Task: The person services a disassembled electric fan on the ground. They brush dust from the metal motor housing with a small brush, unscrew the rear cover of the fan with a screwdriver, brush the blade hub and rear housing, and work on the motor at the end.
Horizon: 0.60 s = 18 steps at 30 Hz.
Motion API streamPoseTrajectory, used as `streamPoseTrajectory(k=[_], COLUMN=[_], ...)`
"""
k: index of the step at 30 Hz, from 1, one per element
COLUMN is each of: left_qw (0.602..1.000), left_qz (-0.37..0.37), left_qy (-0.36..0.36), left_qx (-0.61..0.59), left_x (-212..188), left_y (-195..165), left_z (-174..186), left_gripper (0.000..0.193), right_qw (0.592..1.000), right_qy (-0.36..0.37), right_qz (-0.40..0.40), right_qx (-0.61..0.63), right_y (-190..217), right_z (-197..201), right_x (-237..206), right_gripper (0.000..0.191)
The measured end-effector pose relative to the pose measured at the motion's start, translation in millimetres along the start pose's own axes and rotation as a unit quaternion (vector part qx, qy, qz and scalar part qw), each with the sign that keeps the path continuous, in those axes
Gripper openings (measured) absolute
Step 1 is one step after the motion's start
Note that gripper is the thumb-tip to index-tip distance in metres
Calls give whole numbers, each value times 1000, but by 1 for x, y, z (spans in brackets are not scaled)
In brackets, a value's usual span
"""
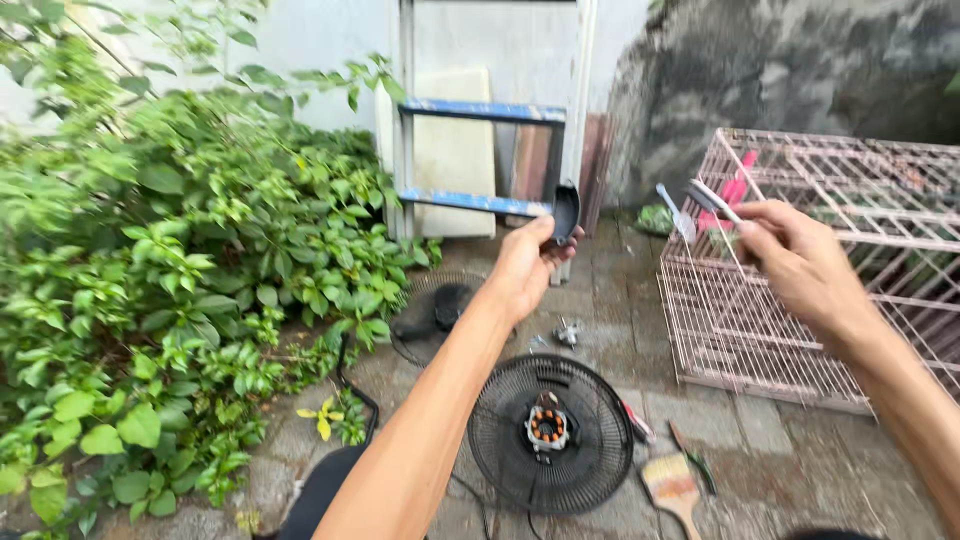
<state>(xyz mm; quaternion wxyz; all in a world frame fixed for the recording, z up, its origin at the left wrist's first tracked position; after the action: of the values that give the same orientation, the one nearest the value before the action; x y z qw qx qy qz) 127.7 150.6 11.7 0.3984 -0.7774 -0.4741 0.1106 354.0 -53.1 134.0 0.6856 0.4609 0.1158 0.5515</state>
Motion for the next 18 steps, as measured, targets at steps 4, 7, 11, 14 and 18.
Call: streamPoseTrajectory(k=[4,7,11,14,18], left_qw=[999,996,999,999,997], left_qz=[16,26,19,45,49], left_qy=[26,17,-2,-5,16], left_qx=[36,86,38,-12,-51], left_x=[-12,-25,-40,-55,-56], left_y=[-8,7,30,46,51], left_z=[-12,-9,-3,-3,-16], left_gripper=[34,35,33,32,33], right_qw=[993,983,990,988,993], right_qy=[-16,-38,-31,-3,-14], right_qz=[101,167,116,-25,-115], right_qx=[-65,-59,-78,-155,16], right_y=[72,75,38,6,-1], right_z=[-52,-87,-105,-97,-84], right_x=[-4,-25,-48,-51,-58], right_gripper=[32,30,29,33,28])
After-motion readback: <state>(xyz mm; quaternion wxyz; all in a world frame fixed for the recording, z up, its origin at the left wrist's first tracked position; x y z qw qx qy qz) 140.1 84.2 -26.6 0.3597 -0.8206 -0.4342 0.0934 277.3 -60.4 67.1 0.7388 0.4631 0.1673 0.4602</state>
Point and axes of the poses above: each hand's wrist, its own x-axis towards the middle knuckle, its own z-axis out of the back of the hand, y = z × x, the point moved 9 cm from there along x, towards the middle knuckle, and after that the axes turned 3 degrees about -z, right-handed, at the moved point
